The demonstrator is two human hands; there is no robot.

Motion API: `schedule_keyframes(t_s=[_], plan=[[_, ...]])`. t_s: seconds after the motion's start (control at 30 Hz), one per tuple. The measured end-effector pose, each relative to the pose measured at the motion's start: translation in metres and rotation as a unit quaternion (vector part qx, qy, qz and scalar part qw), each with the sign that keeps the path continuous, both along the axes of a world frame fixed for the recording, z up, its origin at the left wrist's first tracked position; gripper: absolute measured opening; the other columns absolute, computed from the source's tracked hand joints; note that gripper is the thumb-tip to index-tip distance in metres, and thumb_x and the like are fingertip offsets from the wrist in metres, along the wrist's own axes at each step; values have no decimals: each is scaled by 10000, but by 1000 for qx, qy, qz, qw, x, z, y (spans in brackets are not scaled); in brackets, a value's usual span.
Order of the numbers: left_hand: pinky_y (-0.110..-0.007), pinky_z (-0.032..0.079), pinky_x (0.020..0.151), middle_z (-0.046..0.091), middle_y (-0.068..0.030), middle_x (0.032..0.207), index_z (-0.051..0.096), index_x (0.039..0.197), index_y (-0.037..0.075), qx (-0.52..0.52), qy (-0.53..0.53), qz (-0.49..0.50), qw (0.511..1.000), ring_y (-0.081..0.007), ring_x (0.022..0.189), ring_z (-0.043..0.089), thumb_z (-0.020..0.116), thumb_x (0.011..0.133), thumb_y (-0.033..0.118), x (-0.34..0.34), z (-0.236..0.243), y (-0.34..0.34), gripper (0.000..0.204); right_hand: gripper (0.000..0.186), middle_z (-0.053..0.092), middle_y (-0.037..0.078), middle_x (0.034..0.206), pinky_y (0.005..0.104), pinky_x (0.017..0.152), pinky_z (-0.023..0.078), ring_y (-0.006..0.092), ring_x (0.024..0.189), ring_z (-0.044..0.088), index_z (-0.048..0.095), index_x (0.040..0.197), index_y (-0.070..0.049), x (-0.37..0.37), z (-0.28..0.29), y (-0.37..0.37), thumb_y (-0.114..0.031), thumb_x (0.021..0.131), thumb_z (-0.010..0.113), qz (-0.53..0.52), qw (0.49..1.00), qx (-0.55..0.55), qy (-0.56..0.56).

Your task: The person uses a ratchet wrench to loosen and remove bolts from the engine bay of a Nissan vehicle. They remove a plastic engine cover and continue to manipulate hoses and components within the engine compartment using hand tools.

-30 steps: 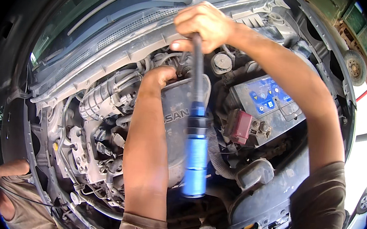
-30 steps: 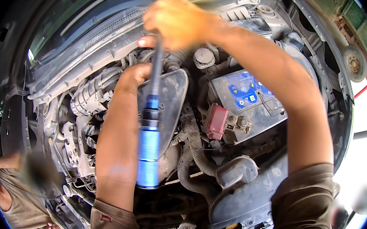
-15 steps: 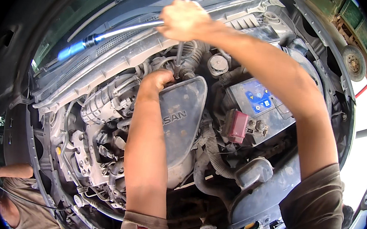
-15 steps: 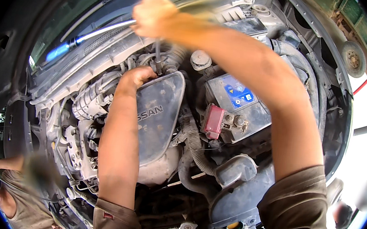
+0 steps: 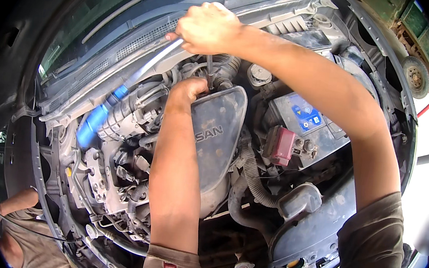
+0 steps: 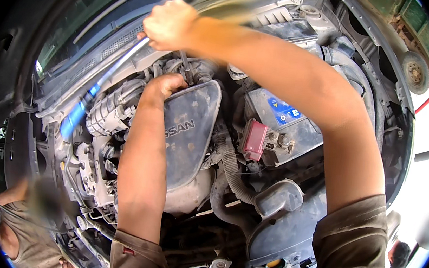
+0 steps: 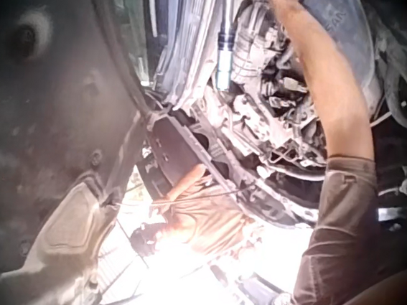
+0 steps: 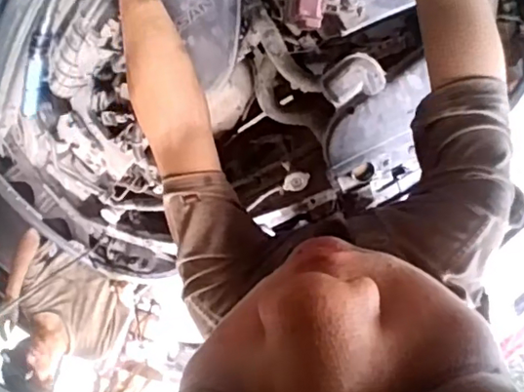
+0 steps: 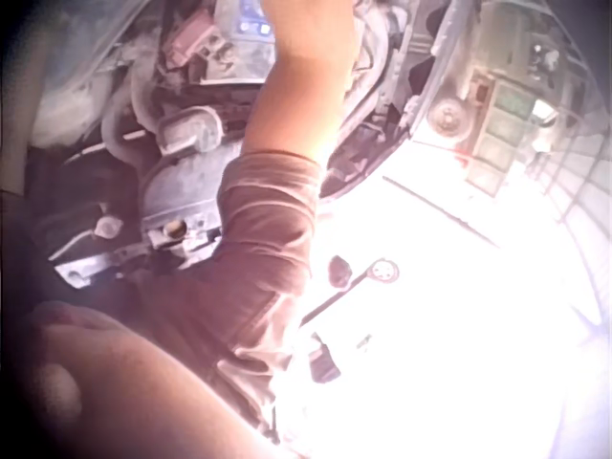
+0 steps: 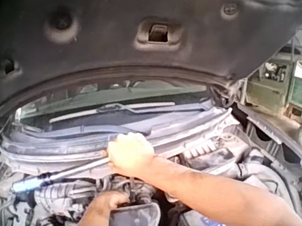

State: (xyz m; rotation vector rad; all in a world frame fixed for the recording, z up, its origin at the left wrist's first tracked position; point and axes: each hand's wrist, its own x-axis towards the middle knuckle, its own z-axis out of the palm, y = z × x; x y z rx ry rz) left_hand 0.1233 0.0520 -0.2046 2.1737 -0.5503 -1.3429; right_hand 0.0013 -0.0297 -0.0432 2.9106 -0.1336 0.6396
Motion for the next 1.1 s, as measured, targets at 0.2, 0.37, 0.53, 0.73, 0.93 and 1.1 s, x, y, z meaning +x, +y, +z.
schedule_keyframes(t_s=[0.2,0.37,0.53,0.73,0.93,1.1], plan=[[-336,456,897,677,-146,1107,678,1075,-10,-21,-56,-59,996,-212,1035,600,607,860,117,39,-36,-1,259,382,700,211,898,448,829,549,361,891,694,730,986,-53,35,13,17,-408,873,648,-66,994,83,-3],[-313,456,876,687,-111,1079,699,1021,35,5,-75,-24,997,-197,1048,593,622,847,141,39,-32,4,218,394,624,87,710,401,663,550,278,711,657,658,736,-71,8,3,-16,-429,898,629,254,967,13,-15],[-312,456,863,694,-101,1005,715,979,20,-86,-126,-70,986,-192,1009,603,671,784,166,0,1,13,247,483,441,51,590,402,508,455,283,558,554,502,587,-54,9,-13,-35,-394,907,627,405,904,-14,-136],[-320,469,839,699,-105,995,716,973,9,-39,-85,-56,994,-197,966,616,666,787,157,23,-16,9,243,254,703,175,882,430,764,556,352,824,691,754,954,-130,6,11,10,-343,847,667,-10,999,46,11],[-328,481,816,704,-108,984,717,967,-1,-40,-69,-62,995,-202,922,629,662,789,148,19,-21,0,239,308,699,208,860,439,804,550,368,877,686,725,904,-53,5,14,0,-348,846,655,-48,994,92,35],[-334,492,796,708,-110,975,717,963,-11,-31,-71,-61,995,-206,885,640,658,791,140,25,-19,9,236,486,477,72,535,446,525,447,325,569,556,510,514,-53,-9,-8,-28,-338,890,630,359,923,43,-130]])
